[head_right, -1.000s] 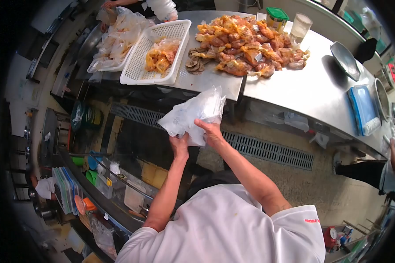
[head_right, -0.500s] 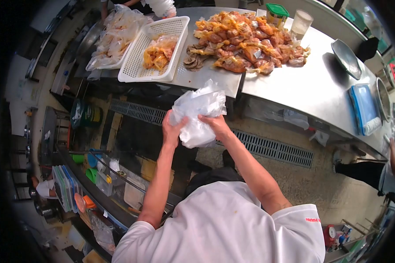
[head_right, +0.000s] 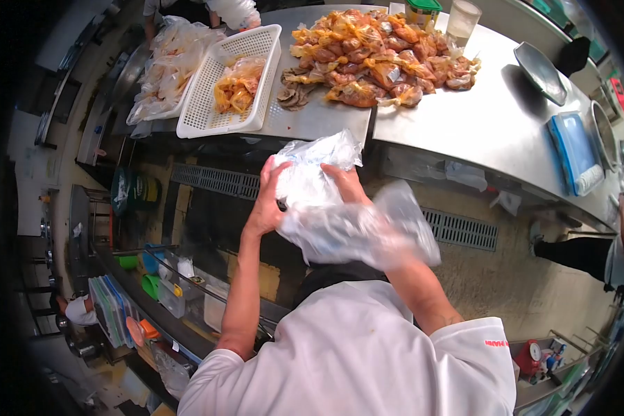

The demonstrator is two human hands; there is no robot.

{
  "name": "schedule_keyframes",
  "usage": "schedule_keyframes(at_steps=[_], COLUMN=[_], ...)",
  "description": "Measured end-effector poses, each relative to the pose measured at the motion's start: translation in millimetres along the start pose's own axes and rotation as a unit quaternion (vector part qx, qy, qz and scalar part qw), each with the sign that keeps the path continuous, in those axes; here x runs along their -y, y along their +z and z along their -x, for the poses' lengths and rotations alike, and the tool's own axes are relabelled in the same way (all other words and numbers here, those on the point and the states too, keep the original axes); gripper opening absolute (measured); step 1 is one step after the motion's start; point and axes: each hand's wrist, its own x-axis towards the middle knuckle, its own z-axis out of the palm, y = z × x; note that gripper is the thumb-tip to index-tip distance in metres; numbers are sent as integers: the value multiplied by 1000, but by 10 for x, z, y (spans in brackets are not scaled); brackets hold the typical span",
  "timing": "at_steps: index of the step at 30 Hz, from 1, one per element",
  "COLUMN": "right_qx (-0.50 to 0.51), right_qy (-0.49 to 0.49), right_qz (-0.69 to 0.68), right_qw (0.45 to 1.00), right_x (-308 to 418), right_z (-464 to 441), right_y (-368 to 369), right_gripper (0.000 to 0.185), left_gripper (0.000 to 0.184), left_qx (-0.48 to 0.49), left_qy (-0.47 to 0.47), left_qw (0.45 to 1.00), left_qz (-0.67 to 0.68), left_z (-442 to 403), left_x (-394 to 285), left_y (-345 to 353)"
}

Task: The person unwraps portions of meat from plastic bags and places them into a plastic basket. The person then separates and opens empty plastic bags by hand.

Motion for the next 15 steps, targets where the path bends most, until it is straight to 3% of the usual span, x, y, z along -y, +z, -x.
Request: schedule_keyframes(at_steps=[1, 2, 5, 6, 9, 11, 12, 15], right_qx=[0, -25, -39, -44, -52, -116, -198, -247], right_qy=[0, 15, 29, 13, -6, -8, -9, 9], right_qz=[-1, 2, -52, -42, -39, -152, -162, -226], right_qw=[1000, 1000, 997, 998, 998, 982, 967, 942], right_x=[63, 184, 122, 91, -87, -347, -382, -1020], right_z=[29, 98, 42, 14, -34, 39, 234, 363], right_y=[74, 222, 292, 268, 185, 209, 374, 160], right_gripper=[47, 45, 42, 42, 38, 36, 35, 33], left_gripper=[97, 95, 46, 21, 14, 13, 13, 18], left_qx=[47, 62, 11, -53, -96, -108, -104, -74], left_qy=[47, 24, 34, 29, -40, -30, -55, -89], left_qw=[986, 989, 990, 992, 994, 992, 992, 993], left_qz=[-155, -135, -134, -115, -37, -56, -43, -25], left_z=[-27, -40, -39, -47, -47, 0, 50, 289], left_x=[-180, -243, 50, 53, 95, 181, 207, 237], left_y=[1, 56, 223, 291, 342, 361, 363, 349])
